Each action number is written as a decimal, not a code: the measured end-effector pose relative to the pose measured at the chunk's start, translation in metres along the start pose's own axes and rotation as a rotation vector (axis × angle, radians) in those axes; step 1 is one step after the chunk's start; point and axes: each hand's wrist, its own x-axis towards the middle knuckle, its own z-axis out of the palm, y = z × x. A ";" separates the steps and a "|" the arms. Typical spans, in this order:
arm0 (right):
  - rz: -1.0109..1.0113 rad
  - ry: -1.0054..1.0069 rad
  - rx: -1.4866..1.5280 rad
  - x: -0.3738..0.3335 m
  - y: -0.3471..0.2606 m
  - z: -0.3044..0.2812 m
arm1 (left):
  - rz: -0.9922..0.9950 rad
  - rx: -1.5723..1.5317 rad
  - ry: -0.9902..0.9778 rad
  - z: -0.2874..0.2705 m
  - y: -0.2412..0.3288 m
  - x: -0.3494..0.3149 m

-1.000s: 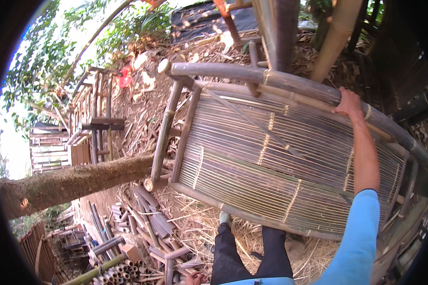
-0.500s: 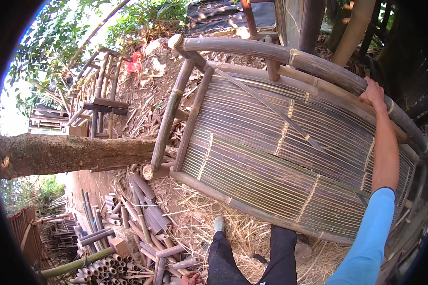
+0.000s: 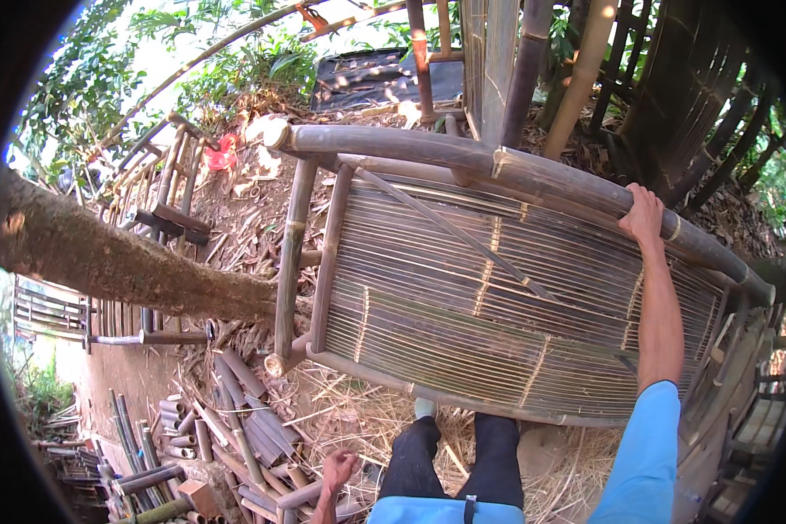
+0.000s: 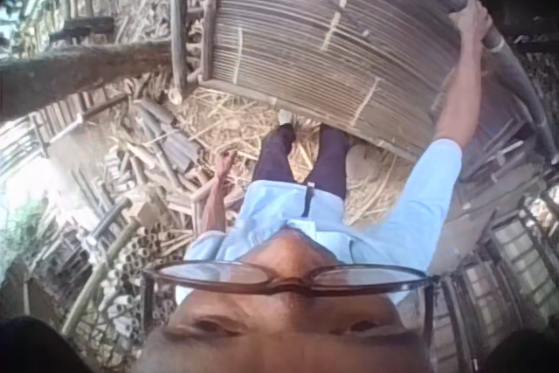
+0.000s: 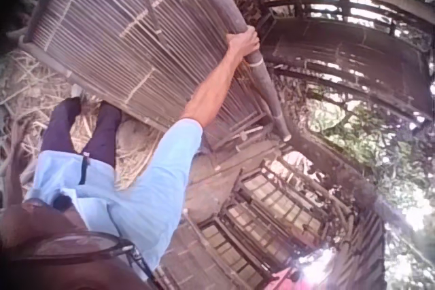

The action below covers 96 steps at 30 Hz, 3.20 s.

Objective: The person whittles bamboo pieces with a knife, arranges them onto a bamboo frame, and then gathers and carries a bundle of straw away from the work area.

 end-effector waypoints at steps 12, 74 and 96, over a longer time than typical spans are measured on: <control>0.079 0.144 0.037 -0.073 -0.025 -0.095 | 0.212 0.065 -0.218 0.021 0.167 0.057; 0.588 0.826 2.168 -0.301 0.228 -0.186 | 0.641 -1.671 -1.203 0.270 0.330 -0.104; 0.154 0.841 1.952 -0.265 0.103 -0.340 | 0.703 -1.666 -1.069 0.225 0.551 -0.123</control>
